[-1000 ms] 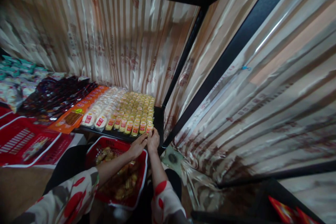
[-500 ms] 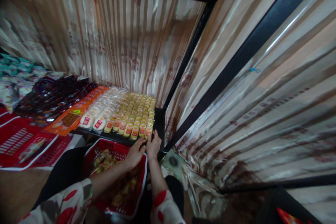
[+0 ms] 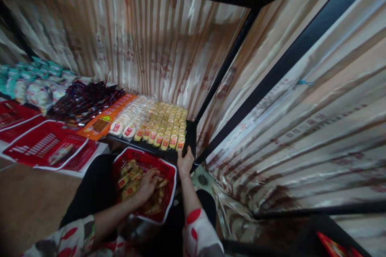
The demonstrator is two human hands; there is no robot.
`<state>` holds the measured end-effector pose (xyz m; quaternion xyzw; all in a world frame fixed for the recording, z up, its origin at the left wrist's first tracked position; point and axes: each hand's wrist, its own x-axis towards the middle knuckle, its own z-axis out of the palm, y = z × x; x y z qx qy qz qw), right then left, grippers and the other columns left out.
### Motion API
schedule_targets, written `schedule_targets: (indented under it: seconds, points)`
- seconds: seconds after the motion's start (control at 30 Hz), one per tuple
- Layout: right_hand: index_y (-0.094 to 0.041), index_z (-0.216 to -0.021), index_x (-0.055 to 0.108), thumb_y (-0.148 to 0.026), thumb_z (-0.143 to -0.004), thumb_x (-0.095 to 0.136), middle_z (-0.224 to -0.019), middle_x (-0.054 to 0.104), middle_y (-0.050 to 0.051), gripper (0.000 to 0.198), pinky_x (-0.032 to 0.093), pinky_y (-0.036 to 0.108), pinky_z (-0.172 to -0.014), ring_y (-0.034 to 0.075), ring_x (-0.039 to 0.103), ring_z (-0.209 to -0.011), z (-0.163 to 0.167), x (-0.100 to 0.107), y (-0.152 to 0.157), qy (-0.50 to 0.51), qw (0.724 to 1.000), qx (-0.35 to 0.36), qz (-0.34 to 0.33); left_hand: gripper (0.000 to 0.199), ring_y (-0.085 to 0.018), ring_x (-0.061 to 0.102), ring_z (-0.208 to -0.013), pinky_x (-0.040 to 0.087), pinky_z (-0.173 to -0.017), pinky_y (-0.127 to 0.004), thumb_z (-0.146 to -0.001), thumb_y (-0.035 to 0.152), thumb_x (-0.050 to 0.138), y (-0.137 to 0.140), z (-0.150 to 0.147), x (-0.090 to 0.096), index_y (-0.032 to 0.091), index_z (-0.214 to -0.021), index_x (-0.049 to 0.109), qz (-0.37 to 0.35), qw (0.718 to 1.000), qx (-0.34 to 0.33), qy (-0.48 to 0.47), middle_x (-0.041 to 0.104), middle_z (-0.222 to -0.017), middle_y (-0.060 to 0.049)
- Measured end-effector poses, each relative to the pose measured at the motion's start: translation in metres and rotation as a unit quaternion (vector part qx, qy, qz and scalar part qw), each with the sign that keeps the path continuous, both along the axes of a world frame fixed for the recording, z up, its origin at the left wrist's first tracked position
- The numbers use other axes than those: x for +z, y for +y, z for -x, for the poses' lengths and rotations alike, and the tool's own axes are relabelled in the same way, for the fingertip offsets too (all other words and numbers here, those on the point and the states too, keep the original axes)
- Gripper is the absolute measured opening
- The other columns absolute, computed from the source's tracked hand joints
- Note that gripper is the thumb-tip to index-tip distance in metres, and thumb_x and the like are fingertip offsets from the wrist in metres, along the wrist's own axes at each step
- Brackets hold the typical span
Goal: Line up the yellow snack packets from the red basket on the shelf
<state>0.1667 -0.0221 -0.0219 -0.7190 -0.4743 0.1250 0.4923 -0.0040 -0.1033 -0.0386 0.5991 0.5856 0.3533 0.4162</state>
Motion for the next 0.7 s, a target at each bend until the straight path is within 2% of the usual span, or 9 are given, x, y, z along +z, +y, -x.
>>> schedule_targets:
  seconds: [0.1,0.17,0.23,0.33,0.4,0.5,0.7]
  points:
    - [-0.008,-0.123,0.050,-0.049,-0.081,0.043,-0.114,0.061,0.018,0.058,0.045,0.037,-0.090,0.024,0.058,-0.105,0.021,0.004,-0.030,0.001,1.000,0.001,-0.015,0.024,-0.020,0.057,-0.104,0.041,-0.097,-0.034,-0.076,0.011,0.044,-0.013,0.024,-0.017,0.016,-0.090,0.063,0.039,0.998,0.017,0.039,0.064,-0.105,-0.009]
    - [-0.012,-0.119,0.053,-0.047,-0.083,0.041,-0.108,0.064,0.015,0.052,0.045,0.036,-0.088,0.022,0.060,-0.098,0.039,-0.001,-0.054,0.010,0.999,0.039,0.002,0.024,-0.020,0.059,-0.099,0.043,-0.093,-0.033,-0.073,0.010,0.047,-0.020,0.042,-0.028,0.016,-0.089,0.063,0.089,0.992,0.029,0.085,0.065,-0.103,-0.010]
    - [-0.016,-0.112,0.057,-0.046,-0.084,0.039,-0.103,0.067,0.011,0.045,0.046,0.034,-0.086,0.020,0.062,-0.092,0.057,-0.015,-0.077,0.026,0.994,0.102,0.040,0.022,-0.021,0.060,-0.098,0.043,-0.091,-0.033,-0.071,0.010,0.048,-0.025,0.058,-0.038,0.015,-0.086,0.064,0.132,0.982,0.038,0.131,0.065,-0.103,-0.012]
    - [-0.020,-0.099,0.062,-0.042,-0.081,0.041,-0.090,0.070,0.006,0.035,0.050,0.034,-0.078,0.020,0.065,-0.083,0.078,-0.044,-0.102,0.054,0.976,0.171,0.127,0.019,-0.024,0.057,-0.105,0.041,-0.094,-0.034,-0.069,0.011,0.051,-0.026,0.077,-0.048,0.013,-0.083,0.064,0.157,0.972,0.051,0.168,0.062,-0.110,-0.014]
    - [-0.023,-0.091,0.065,-0.038,-0.077,0.045,-0.082,0.071,0.004,0.029,0.052,0.035,-0.073,0.021,0.066,-0.075,0.087,-0.062,-0.110,0.063,0.964,0.187,0.178,0.021,-0.025,0.055,-0.110,0.039,-0.096,-0.034,-0.067,0.012,0.054,-0.022,0.086,-0.051,0.012,-0.085,0.065,0.171,0.966,0.065,0.183,0.061,-0.113,-0.016]
    - [-0.025,-0.081,0.067,-0.034,-0.073,0.051,-0.077,0.071,0.003,0.021,0.052,0.033,-0.069,0.021,0.066,-0.073,0.097,-0.076,-0.114,0.068,0.947,0.228,0.215,0.024,-0.028,0.054,-0.112,0.039,-0.095,-0.035,-0.068,0.012,0.053,-0.009,0.092,-0.057,0.009,-0.089,0.064,0.200,0.954,0.081,0.209,0.062,-0.109,-0.019]
    - [-0.020,-0.084,0.069,-0.028,-0.074,0.048,-0.076,0.071,0.004,0.025,0.051,0.030,-0.069,0.020,0.065,-0.074,0.112,-0.090,-0.109,0.053,0.907,0.300,0.290,0.032,-0.030,0.051,-0.116,0.037,-0.095,-0.035,-0.073,0.013,0.050,0.023,0.094,-0.072,0.003,-0.103,0.059,0.244,0.928,0.101,0.263,0.058,-0.115,-0.024]
